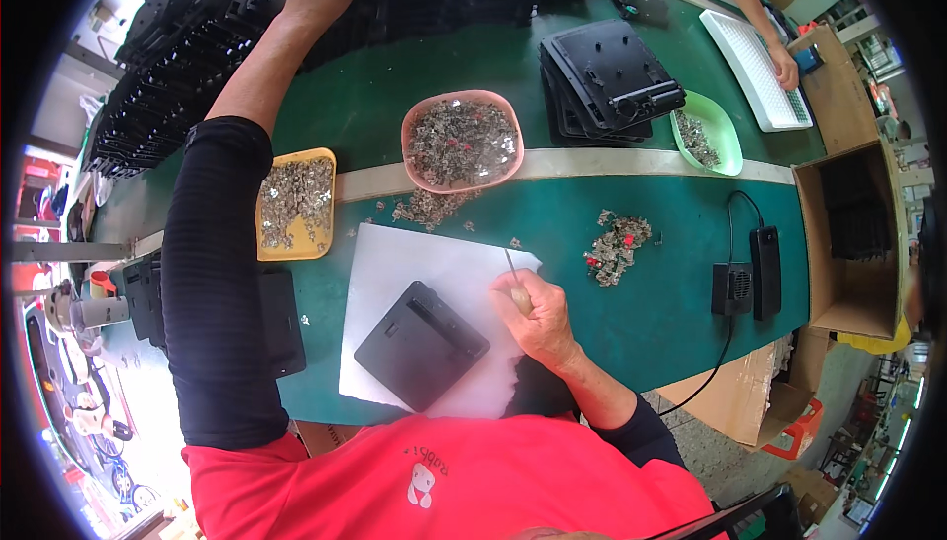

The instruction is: The person uses a small screwdriver to remove screws from black rectangular electronic casings. They place the removed screws into a yellow tray and stack the opened casings on the table. The person repeats this process for multiple units, working at a green table in a workshop environment.

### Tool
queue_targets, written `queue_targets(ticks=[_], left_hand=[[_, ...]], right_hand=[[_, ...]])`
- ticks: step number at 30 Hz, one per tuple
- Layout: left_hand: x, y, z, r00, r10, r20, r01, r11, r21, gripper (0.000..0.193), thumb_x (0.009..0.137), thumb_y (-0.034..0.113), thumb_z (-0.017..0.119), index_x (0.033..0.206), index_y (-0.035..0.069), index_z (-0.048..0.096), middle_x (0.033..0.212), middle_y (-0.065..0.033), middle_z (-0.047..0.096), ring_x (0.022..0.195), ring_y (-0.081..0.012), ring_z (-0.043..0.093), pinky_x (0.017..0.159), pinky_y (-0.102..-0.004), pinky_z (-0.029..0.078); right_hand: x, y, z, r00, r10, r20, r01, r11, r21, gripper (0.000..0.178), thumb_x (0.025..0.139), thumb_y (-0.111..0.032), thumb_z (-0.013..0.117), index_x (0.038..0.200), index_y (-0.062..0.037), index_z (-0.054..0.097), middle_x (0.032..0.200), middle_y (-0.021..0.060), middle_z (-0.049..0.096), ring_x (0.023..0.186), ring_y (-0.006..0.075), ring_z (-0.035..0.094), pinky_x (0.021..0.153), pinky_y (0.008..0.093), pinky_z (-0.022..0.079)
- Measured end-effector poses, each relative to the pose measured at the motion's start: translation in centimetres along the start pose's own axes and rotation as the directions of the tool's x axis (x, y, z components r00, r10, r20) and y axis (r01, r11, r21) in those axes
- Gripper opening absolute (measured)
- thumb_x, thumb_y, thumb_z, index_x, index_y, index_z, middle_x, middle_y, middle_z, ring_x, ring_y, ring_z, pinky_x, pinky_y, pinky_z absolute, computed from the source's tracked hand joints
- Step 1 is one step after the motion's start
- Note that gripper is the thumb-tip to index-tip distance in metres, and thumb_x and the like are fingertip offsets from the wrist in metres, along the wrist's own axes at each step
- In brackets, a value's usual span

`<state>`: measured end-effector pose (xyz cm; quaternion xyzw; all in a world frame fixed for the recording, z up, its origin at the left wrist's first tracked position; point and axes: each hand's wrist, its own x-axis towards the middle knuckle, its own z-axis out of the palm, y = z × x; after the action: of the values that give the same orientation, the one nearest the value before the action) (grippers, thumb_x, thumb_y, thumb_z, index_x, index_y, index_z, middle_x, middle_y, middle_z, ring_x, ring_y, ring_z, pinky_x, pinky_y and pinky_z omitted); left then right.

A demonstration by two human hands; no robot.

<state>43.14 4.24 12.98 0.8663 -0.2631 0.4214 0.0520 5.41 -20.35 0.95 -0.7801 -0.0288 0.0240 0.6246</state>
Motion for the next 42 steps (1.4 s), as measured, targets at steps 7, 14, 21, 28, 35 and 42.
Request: queue_targets(ticks=[7,14,21,28,35,42], left_hand=[[1.1,-1.6,2.3,0.999,-0.029,0.042,0.029,1.000,-0.003,0.013,0.085,0.004,0.054,0.088,-0.006,0.062,0.087,-0.0268,0.063,0.088,-0.0399,0.064,0.080,-0.0429,0.052],[0.5,0.1,-2.4,0.989,-0.005,-0.149,-0.007,0.996,-0.083,0.016,0.084,0.007,0.058,0.094,-0.005,0.063,0.090,-0.0268,0.063,0.091,-0.0410,0.061,0.083,-0.0451,0.049],[-9.3,-1.0,-11.4,0.857,-0.224,0.463,0.260,0.966,-0.013,0.015,0.085,0.009,0.058,0.081,-0.004,0.065,0.067,-0.0138,0.064,0.067,-0.0223,0.068,0.057,-0.0325,0.053],[-17.8,-2.0,-14.1,0.198,-0.466,0.862,0.642,0.726,0.245,0.014,0.075,0.001,0.060,0.083,-0.003,0.070,0.080,-0.0254,0.068,0.078,-0.0382,0.069,0.067,-0.0427,0.056],[-22.6,1.0,-13.1,0.515,-0.423,0.746,0.460,0.870,0.176,0.018,0.074,0.007,0.064,0.088,-0.003,0.068,0.097,-0.0230,0.067,0.092,-0.0399,0.066,0.080,-0.0466,0.054],[-25.0,2.1,-12.2,0.575,-0.467,0.672,0.398,0.877,0.269,0.016,0.077,0.003,0.058,0.088,-0.003,0.067,0.100,-0.0235,0.066,0.092,-0.0417,0.066,0.078,-0.0468,0.055]], right_hand=[[-0.1,0.3,0.1,1.000,0.028,-0.013,-0.028,1.000,-0.010,0.009,0.085,-0.009,0.067,0.091,-0.0024,0.065,0.065,0.0041,0.061,0.058,0.0088,0.057,0.055,0.0257,0.045],[-0.3,0.9,0.5,0.998,0.013,-0.063,-0.011,0.999,0.033,0.008,0.086,-0.008,0.068,0.090,-0.0024,0.065,0.065,-0.0021,0.056,0.058,0.0028,0.047,0.052,0.0218,0.040],[-0.2,1.4,0.7,0.997,-0.029,-0.065,0.030,0.999,0.015,0.007,0.087,-0.007,0.067,0.090,-0.0021,0.064,0.066,-0.0042,0.056,0.058,0.0018,0.046,0.052,0.0204,0.038],[-0.1,1.5,0.6,0.998,-0.023,-0.052,0.024,1.000,0.016,0.008,0.088,-0.009,0.067,0.090,-0.0016,0.063,0.067,-0.0050,0.055,0.060,0.0018,0.045,0.054,0.0201,0.039],[0.0,1.2,0.8,0.997,-0.045,-0.063,0.047,0.999,0.018,0.006,0.088,-0.006,0.066,0.090,-0.0018,0.063,0.066,-0.0084,0.051,0.056,-0.0010,0.041,0.049,0.0177,0.031],[-0.1,1.8,0.9,0.995,-0.068,-0.070,0.070,0.997,0.028,0.006,0.088,-0.007,0.066,0.090,-0.0020,0.064,0.067,-0.0065,0.054,0.058,0.0005,0.044,0.051,0.0189,0.034]])
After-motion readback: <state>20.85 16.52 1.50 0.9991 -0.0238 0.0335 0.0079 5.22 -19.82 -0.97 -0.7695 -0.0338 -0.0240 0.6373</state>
